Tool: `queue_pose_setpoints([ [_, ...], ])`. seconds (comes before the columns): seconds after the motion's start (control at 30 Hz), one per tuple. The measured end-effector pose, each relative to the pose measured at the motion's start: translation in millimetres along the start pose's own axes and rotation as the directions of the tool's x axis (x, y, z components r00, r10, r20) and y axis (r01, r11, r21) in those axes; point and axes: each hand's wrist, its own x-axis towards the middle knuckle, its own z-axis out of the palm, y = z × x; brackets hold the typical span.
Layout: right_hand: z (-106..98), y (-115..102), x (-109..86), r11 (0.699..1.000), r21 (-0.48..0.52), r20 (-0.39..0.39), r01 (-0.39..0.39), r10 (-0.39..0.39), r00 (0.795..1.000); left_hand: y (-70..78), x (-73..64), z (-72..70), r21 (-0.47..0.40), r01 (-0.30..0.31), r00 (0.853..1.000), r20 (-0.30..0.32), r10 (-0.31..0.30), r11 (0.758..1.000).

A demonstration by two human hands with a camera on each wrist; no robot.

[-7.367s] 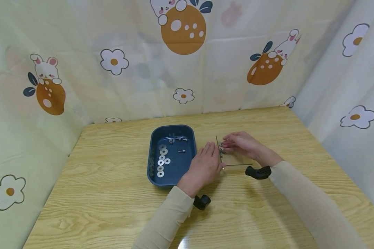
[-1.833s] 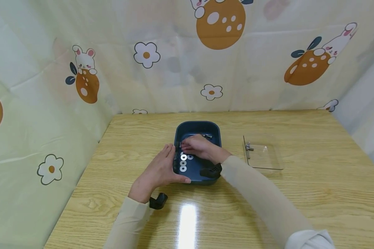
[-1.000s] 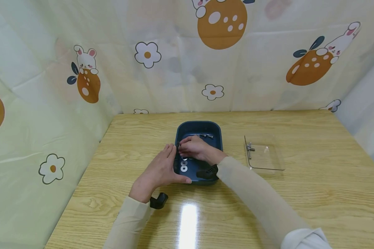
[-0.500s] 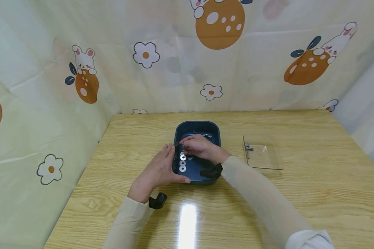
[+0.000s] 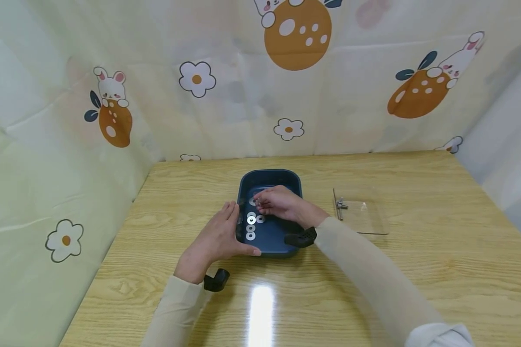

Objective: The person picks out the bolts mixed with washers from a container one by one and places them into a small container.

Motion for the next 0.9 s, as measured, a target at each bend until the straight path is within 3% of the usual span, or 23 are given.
queue_pose_setpoints([
  [0.6, -27, -5, -23.3, 0.994, -0.022, -0.001, 0.104, -0.104, 0.995, 7.1, 3.9, 0.0, -0.012, -0.018, 1.000, -0.020, 0.018, 1.000],
  [0.9, -45, -13, -39.7, 0.992, -0.044, -0.017, 0.117, -0.118, 0.993, 24.0, 11.9, -1.6, 0.025, -0.073, 0.997, -0.015, 0.073, 0.997],
])
